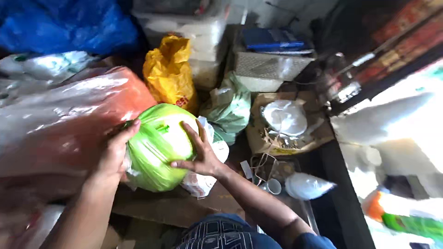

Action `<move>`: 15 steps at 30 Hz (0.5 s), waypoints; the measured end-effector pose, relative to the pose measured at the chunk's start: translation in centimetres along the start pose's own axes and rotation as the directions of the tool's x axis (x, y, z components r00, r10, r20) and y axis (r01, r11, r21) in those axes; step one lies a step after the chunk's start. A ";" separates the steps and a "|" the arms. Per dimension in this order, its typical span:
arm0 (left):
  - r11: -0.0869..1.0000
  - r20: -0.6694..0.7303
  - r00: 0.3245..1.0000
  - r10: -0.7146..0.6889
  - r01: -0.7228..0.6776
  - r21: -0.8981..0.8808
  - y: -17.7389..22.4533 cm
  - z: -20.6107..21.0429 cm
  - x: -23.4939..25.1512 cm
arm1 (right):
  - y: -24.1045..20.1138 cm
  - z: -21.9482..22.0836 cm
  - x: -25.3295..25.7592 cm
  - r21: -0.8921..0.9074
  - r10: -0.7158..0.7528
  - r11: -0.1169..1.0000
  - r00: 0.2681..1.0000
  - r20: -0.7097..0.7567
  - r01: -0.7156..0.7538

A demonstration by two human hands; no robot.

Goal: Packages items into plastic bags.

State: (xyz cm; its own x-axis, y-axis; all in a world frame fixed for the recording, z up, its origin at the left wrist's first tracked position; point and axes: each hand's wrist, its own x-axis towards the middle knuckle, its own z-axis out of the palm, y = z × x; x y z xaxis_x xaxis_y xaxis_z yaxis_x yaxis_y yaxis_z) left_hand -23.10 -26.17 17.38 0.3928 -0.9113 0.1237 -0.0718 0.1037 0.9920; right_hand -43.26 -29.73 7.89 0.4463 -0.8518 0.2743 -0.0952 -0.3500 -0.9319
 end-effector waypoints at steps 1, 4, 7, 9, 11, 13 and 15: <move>0.999 0.015 0.999 -0.033 0.033 0.026 -1.6 1.1 1.7 | 1.1 -0.4 0.8 -0.041 0.089 0.995 0.996 -0.018 -0.090; 0.898 0.084 0.974 -0.212 0.161 0.409 -10.0 4.2 5.6 | 6.2 -0.3 1.9 -0.247 0.383 0.895 0.924 -0.006 -0.372; 0.591 0.187 0.953 -0.238 -0.011 0.807 -14.8 7.8 5.9 | 10.2 -0.4 1.1 -0.233 0.429 0.876 0.903 -0.026 -0.423; 0.517 0.218 0.950 -0.224 -0.074 0.853 -14.4 8.9 5.7 | 10.0 -1.1 0.9 -0.211 0.444 0.875 0.896 -0.007 -0.436; 0.512 0.238 0.951 -0.198 -0.107 0.852 -14.5 8.7 5.6 | 9.8 -1.5 0.4 -0.236 0.436 0.875 0.900 0.009 -0.422; 0.522 0.228 0.957 -0.177 -0.105 0.847 -14.5 8.1 5.8 | 10.1 -1.6 -0.7 -0.220 0.372 0.905 0.928 -0.012 -0.365; 0.588 0.205 0.975 -0.084 -0.118 0.800 -14.7 6.9 5.2 | 10.4 -1.9 -3.1 -0.127 0.327 0.936 0.944 -0.037 -0.329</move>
State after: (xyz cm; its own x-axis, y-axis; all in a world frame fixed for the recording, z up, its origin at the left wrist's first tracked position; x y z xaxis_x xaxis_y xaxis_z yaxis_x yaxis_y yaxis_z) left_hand -26.33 -35.17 3.24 0.2009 -0.9791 0.0326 -0.8224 -0.1505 0.5487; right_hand -47.29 -31.52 -2.23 0.3573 -0.9333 -0.0365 -0.3486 -0.0970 -0.9323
